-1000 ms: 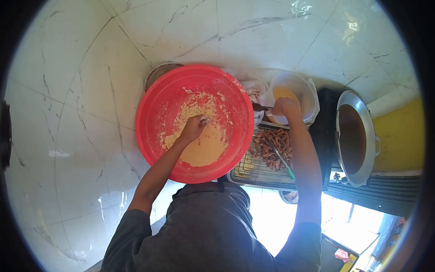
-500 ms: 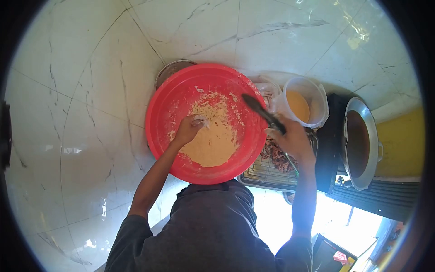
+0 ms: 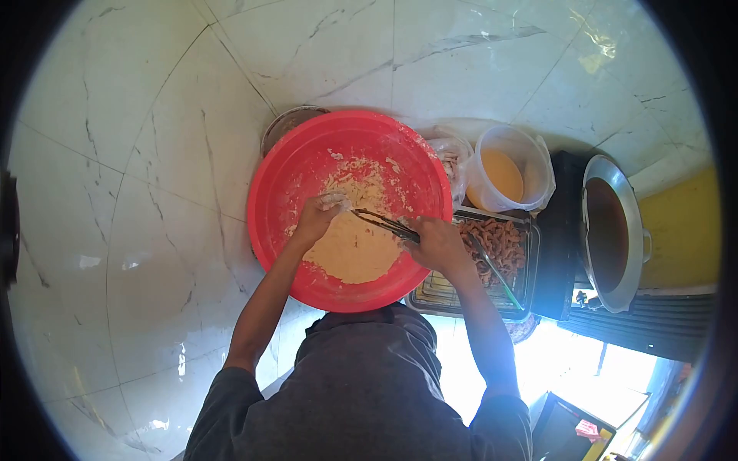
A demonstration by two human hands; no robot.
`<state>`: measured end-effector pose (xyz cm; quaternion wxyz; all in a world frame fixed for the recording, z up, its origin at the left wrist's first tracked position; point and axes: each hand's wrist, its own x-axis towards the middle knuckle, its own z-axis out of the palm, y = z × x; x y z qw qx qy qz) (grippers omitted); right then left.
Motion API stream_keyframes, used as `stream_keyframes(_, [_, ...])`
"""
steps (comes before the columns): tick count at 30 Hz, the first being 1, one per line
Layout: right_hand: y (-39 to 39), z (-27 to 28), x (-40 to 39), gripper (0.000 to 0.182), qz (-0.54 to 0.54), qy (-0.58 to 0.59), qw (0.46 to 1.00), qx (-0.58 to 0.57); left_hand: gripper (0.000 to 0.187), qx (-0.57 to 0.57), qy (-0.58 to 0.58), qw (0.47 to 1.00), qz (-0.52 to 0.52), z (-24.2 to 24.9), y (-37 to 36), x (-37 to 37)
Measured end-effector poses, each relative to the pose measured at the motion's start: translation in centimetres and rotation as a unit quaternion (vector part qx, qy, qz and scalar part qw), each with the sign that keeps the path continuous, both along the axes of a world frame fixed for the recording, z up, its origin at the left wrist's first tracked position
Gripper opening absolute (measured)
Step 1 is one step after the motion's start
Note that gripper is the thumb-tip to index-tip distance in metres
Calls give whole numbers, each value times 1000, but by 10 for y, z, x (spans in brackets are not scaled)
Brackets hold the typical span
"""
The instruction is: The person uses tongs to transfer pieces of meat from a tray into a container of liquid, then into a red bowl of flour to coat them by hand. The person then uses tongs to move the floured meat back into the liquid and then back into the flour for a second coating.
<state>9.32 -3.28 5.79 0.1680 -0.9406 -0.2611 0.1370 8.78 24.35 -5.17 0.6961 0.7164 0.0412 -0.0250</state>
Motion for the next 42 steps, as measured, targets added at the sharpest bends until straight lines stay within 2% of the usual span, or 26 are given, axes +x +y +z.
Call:
stream_keyframes(1, [-2,-3,0,45,5,-14,1000,-3,23,-15,15,1000,12,-8,1,0])
stream_keyframes(4, [-9,-6,3,46,3,-39,999,-5,27,43,-28,998,34,-33,9,4])
stream_keyframes(5, [-12,-7,3,46,0,-44,999,-4,27,147,20,989,24,-40,13,3])
stream_keyframes(7, [-17,-1,6,46,-16,-65,998,14,27,348,112,931,4,-39,14,3])
stream_keyframes(9, [-24,9,10,45,-46,-86,994,40,27,466,156,871,-22,-37,9,4])
stream_keyframes(11, [-31,17,18,43,-91,-108,987,74,25,548,177,817,-37,-37,3,5])
stream_keyframes(13, [-46,14,27,41,-147,-203,962,107,22,600,174,780,-40,-38,-1,9])
stream_keyframes(14, [-53,13,32,41,-176,-250,944,122,21,605,174,776,-45,-39,-3,12])
stream_keyframes(17, [-71,29,48,41,-372,-209,901,78,19,617,169,767,-48,-53,-6,18])
stream_keyframes(20, [-101,26,69,43,-426,-218,878,10,19,618,151,771,-35,-71,-7,21])
stream_keyframes(22, [-117,26,80,42,-432,-176,882,-70,22,618,137,773,-37,-71,-7,20])
stream_keyframes(27, [-142,18,114,40,-362,-116,901,-211,35,492,171,853,-20,-54,-1,19])
stream_keyframes(29, [-151,2,130,40,-345,-91,900,-251,38,470,170,866,-15,-49,4,16])
stream_keyframes(34, [-143,-2,143,43,-344,-45,894,-285,38,467,142,873,5,-46,12,11])
stream_keyframes(37, [-141,-6,147,44,-335,-32,894,-295,39,500,136,855,-12,-52,18,11])
stream_keyframes(42, [-143,-7,147,47,-322,-26,898,-299,36,454,124,882,-15,-41,20,5])
